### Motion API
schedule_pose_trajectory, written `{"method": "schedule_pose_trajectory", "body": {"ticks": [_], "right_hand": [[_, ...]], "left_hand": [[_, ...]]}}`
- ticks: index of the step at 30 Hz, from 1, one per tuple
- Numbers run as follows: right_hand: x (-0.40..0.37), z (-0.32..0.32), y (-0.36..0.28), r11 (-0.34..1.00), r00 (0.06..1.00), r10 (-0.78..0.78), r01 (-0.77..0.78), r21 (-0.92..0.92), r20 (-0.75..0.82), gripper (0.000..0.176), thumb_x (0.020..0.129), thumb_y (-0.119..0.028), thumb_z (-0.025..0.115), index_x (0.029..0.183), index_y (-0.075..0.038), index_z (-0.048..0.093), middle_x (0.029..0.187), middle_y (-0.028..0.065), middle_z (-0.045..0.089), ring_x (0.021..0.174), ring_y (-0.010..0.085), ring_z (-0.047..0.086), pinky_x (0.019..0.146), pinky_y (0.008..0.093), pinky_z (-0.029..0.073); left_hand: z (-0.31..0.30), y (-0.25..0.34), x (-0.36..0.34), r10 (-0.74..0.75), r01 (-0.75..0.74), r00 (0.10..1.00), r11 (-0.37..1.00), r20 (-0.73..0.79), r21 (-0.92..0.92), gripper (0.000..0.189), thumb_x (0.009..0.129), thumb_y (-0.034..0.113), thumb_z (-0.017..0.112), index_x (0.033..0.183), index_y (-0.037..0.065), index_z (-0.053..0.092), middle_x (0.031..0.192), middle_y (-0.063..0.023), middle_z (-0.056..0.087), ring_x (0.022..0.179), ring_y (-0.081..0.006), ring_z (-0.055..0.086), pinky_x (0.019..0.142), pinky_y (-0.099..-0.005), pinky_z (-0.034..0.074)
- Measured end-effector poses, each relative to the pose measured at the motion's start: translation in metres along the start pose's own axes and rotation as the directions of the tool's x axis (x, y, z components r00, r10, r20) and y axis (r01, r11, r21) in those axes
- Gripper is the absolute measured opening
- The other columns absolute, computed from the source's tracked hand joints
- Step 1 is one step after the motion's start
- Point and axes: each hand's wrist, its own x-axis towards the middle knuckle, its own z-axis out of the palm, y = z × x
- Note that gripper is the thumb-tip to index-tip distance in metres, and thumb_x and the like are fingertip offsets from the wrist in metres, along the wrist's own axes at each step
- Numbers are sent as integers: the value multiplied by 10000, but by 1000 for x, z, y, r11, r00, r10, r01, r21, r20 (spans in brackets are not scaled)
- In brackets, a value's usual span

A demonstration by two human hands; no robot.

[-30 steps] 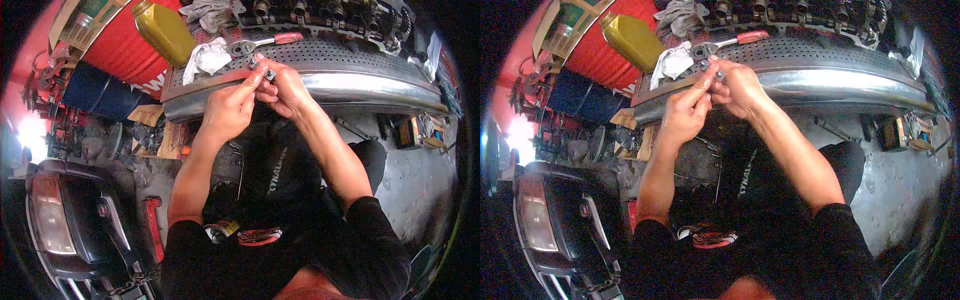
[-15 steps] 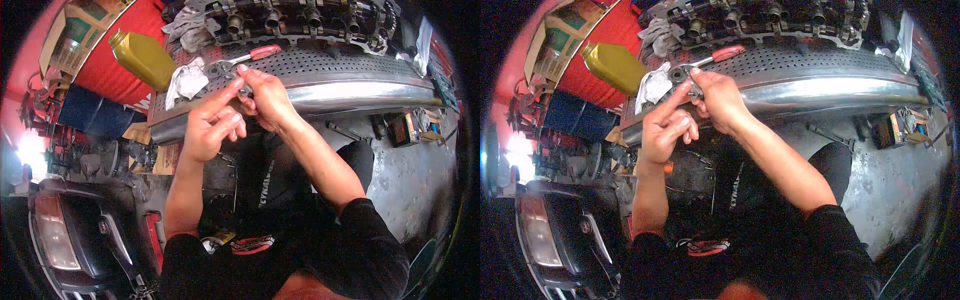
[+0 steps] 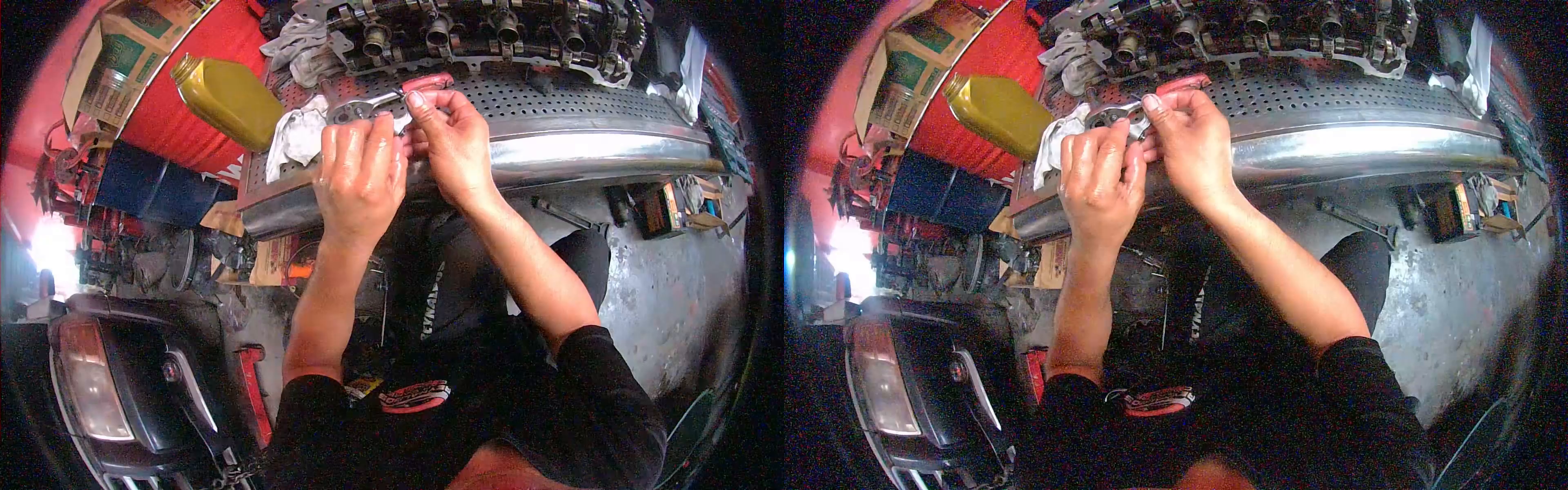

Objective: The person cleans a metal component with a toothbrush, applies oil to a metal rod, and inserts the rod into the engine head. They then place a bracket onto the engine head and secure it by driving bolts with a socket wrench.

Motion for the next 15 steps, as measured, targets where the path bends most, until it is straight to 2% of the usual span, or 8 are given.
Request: {"method": "schedule_pose_trajectory", "body": {"ticks": [6, 8, 13, 14, 15], "right_hand": [[5, 1, 4, 985, 992, -124, 122, -123, -7, 263, 870, -188, 713, 948, 8, 557, 760, 64, 649, 685, 81, 596, 549, 249, 495], [8, 2, 2, 967, 988, -151, 151, -204, 18, 252, 869, -197, 713, 914, 8, 574, 757, 69, 654, 668, 88, 603, 550, 255, 500], [5, 2, -11, 934, 982, -169, 188, -304, 87, 251, 893, -228, 676, 922, 17, 625, 764, 91, 681, 638, 114, 634, 556, 271, 522], [2, -1, -15, 951, 986, -134, 156, -265, 99, 241, 903, -216, 660, 958, 17, 630, 808, 87, 686, 705, 106, 637, 626, 271, 527], [2, -4, -15, 944, 979, -176, 196, -265, 100, 235, 905, -210, 656, 963, 17, 631, 825, 86, 686, 734, 101, 634, 654, 271, 522]], "left_hand": [[7, -2, 6, -48, 49, 997, 999, 65, -3, 342, 706, 43, 717, 1025, -5, 606, 881, -119, 569, 843, -319, 542, 716, -414, 483], [11, -6, 8, -91, 95, 991, 994, 93, -45, 302, 720, 42, 709, 998, -10, 605, 884, -132, 588, 847, -333, 555, 727, -425, 482], [28, -8, 17, -306, 305, 952, 929, 30, -209, 256, 762, 44, 689, 992, -28, 602, 876, -192, 632, 838, -375, 589, 736, -448, 479], [28, -4, 19, -355, 350, 935, 904, 23, -246, 253, 766, 46, 687, 992, -30, 604, 877, -195, 633, 837, -378, 589, 737, -450, 480], [29, -2, 20, -405, 394, 914, 875, 19, -283, 250, 771, 48, 685, 993, -31, 605, 878, -197, 634, 837, -381, 590, 738, -452, 480]]}}
